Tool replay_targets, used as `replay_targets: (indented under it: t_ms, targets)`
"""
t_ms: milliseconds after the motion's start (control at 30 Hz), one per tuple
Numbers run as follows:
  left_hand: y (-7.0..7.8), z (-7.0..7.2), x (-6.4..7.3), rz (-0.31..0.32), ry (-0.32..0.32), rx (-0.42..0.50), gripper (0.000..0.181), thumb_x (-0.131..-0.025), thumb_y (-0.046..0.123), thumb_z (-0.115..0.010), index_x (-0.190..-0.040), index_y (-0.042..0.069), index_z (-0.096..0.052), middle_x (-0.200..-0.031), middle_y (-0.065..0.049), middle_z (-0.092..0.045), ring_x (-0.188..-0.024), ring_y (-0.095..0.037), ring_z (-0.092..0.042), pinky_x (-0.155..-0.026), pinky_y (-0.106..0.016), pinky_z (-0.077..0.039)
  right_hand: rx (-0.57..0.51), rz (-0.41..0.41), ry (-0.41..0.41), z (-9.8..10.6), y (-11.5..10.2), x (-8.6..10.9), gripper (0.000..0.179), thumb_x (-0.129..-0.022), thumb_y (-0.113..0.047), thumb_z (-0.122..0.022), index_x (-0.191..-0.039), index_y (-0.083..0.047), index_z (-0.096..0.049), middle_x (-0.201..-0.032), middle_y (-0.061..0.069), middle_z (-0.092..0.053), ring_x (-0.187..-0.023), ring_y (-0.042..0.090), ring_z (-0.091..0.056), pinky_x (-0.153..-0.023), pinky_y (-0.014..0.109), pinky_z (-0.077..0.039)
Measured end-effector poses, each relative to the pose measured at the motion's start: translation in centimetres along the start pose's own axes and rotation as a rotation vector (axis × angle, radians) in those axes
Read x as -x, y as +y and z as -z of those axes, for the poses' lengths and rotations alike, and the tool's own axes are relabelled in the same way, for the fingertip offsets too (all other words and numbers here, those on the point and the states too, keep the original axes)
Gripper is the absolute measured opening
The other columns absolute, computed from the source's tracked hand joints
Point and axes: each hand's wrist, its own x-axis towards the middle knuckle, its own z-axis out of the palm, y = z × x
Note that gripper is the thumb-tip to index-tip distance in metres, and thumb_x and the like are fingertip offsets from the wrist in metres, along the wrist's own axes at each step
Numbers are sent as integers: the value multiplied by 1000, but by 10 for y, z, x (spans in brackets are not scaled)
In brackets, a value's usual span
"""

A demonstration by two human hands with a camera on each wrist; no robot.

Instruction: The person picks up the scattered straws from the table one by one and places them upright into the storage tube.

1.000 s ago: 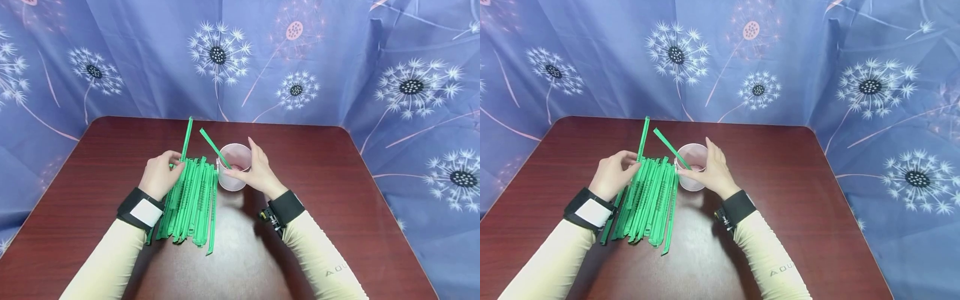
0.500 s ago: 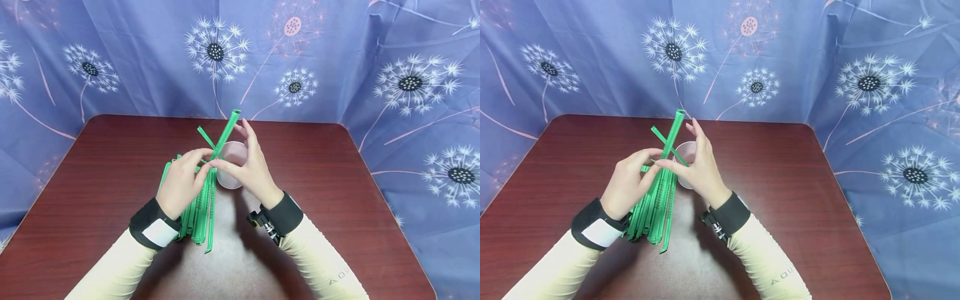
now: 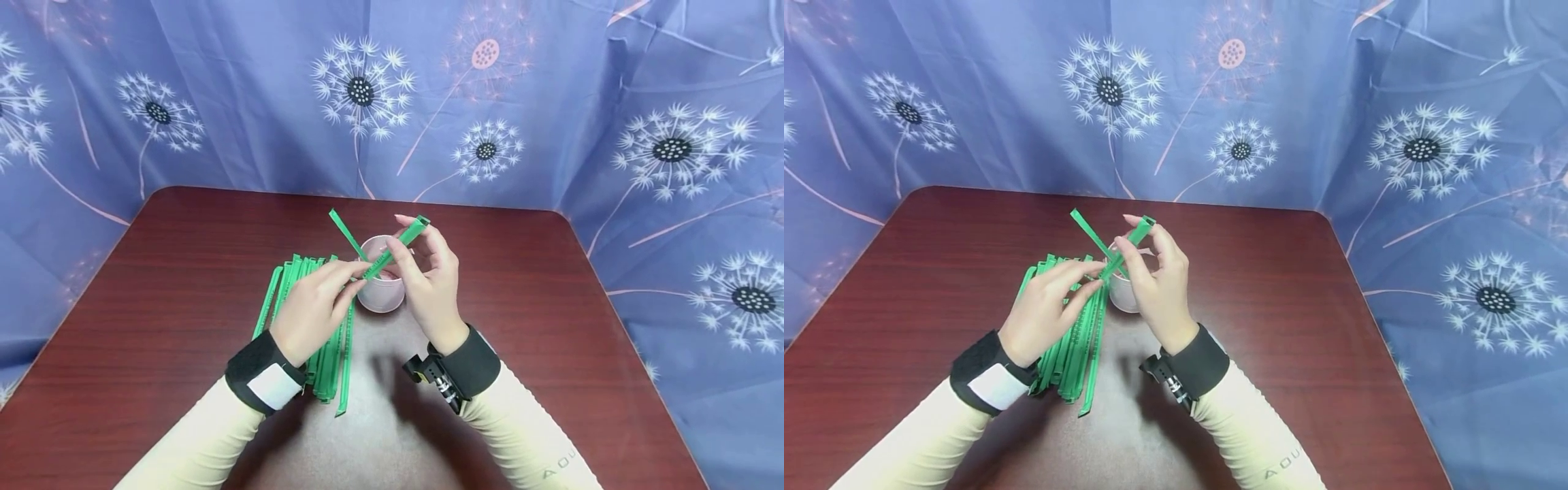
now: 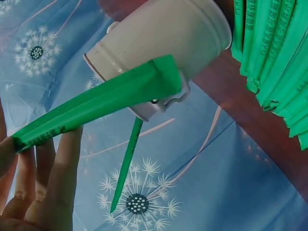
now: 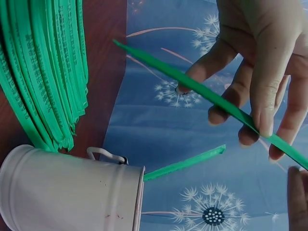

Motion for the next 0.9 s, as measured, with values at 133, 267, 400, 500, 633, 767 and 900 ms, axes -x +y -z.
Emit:
replay_targets:
  t_ms: [133,267,400,500,633,767,900]
  targets:
    - [-2,-2,3,7,6,19,25,-90,7,-71,-115,5,-70,-98,-8,-71,-78,-17,-63,-66,-29,-52,21,5,-10,0,0,0,27,-93,0,-63,-119,8,-62,-82,21,-65,-70,5,-66,-59,25,-56]
    - [-6,-3,8,28,-2,35,25,-90,8,-71,-114,5,-70,-96,-6,-71,-79,-17,-63,-67,-30,-51,18,25,-17,0,-1,-2,27,-92,1,-64,-117,9,-64,-83,21,-65,-68,6,-66,-56,25,-56]
    - [-13,-5,15,37,-19,50,23,-90,12,-72,-112,6,-71,-96,-5,-71,-81,-16,-64,-67,-29,-52,42,69,7,1,-3,-6,26,-90,4,-66,-116,10,-66,-82,20,-63,-69,6,-65,-57,24,-55]
    - [-19,-7,21,39,-25,58,21,-90,13,-72,-110,6,-72,-99,-5,-72,-85,-18,-67,-69,-30,-53,51,97,30,4,-5,-9,26,-89,5,-66,-114,11,-66,-81,20,-63,-69,6,-66,-60,25,-55]
    - [-26,-8,29,76,-58,52,21,-89,14,-73,-109,7,-73,-101,-6,-73,-86,-20,-69,-69,-31,-55,38,117,62,7,-6,-14,26,-87,7,-67,-113,12,-66,-83,14,-65,-68,6,-66,-63,26,-57]
    - [-32,-9,37,182,-148,29,24,-91,20,-71,-111,6,-73,-104,-7,-72,-89,-21,-69,-74,-35,-57,23,130,81,10,-7,-17,27,-87,7,-68,-113,14,-65,-85,-1,-65,-69,5,-67,-65,27,-58]
    - [-39,-8,44,331,-284,-55,36,-96,32,-65,-119,6,-70,-115,-10,-71,-104,-27,-68,-86,-43,-56,4,149,106,13,-6,-18,28,-89,2,-69,-114,15,-64,-87,0,-65,-73,8,-70,-67,29,-58]
